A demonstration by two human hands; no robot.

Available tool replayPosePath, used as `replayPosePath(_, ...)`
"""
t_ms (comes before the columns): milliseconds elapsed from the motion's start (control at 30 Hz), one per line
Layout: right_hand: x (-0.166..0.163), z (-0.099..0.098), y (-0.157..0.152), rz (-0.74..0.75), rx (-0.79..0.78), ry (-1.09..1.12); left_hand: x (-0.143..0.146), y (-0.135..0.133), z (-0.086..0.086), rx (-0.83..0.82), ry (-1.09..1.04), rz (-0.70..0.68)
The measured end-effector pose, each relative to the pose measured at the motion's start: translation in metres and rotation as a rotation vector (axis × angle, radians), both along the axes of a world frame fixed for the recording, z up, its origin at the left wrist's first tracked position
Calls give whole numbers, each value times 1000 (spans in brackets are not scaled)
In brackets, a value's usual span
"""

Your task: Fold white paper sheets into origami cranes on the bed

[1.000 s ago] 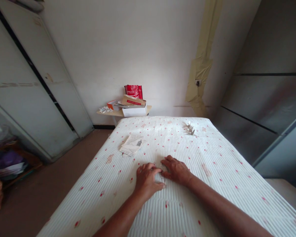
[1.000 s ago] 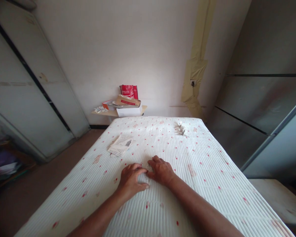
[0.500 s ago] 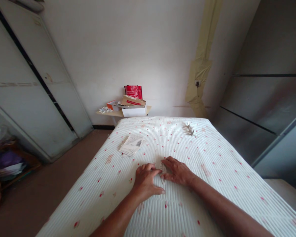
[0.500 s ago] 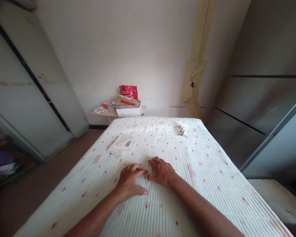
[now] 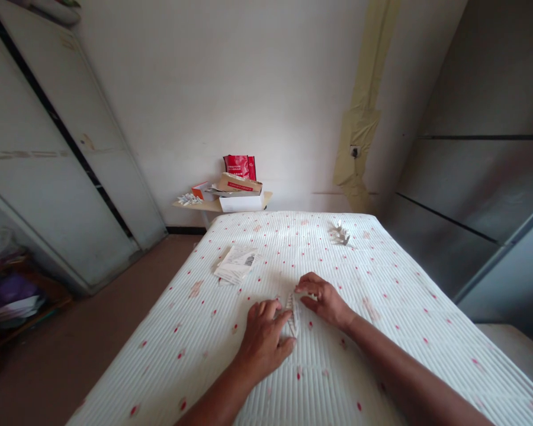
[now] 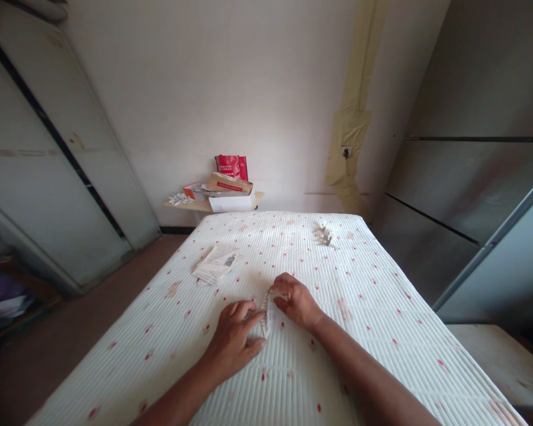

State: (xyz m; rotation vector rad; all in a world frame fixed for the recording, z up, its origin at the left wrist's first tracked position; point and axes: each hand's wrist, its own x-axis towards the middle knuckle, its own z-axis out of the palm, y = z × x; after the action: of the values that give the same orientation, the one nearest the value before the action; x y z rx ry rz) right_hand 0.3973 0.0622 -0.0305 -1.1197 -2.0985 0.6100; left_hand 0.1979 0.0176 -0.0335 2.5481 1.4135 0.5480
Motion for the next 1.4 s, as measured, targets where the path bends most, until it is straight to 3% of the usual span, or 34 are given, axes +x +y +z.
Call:
replayPosePath(133,-12,-2,9,152,-87,11,2,0,1,38,-9,-19)
replayPosePath(300,-18,-6,17,147,-116,-138,5,-6,2,77,-8,-105)
replayPosePath(500,-12,4,27,316,-200,-208,7,-17,-4,2,15,-124)
replayPosePath(633,-8,-1,38,372,-277,-144,6,-19,-6,-25,26,-130)
replayPosePath(767,-7,-9,50,327,-252,-122,5,-19,-5,-33,30,-129)
replayPosePath(967,-7,-20,63,138,-170,-47,5,-20,-7,-28,33,-130)
replayPosePath(1167,-12,-16,48,0,-211,63,6,-21,-5,-29,42,-120)
replayPosePath(1400,-26,-12,36,24,-72,-257,6,-22,-6,-40,30,-119)
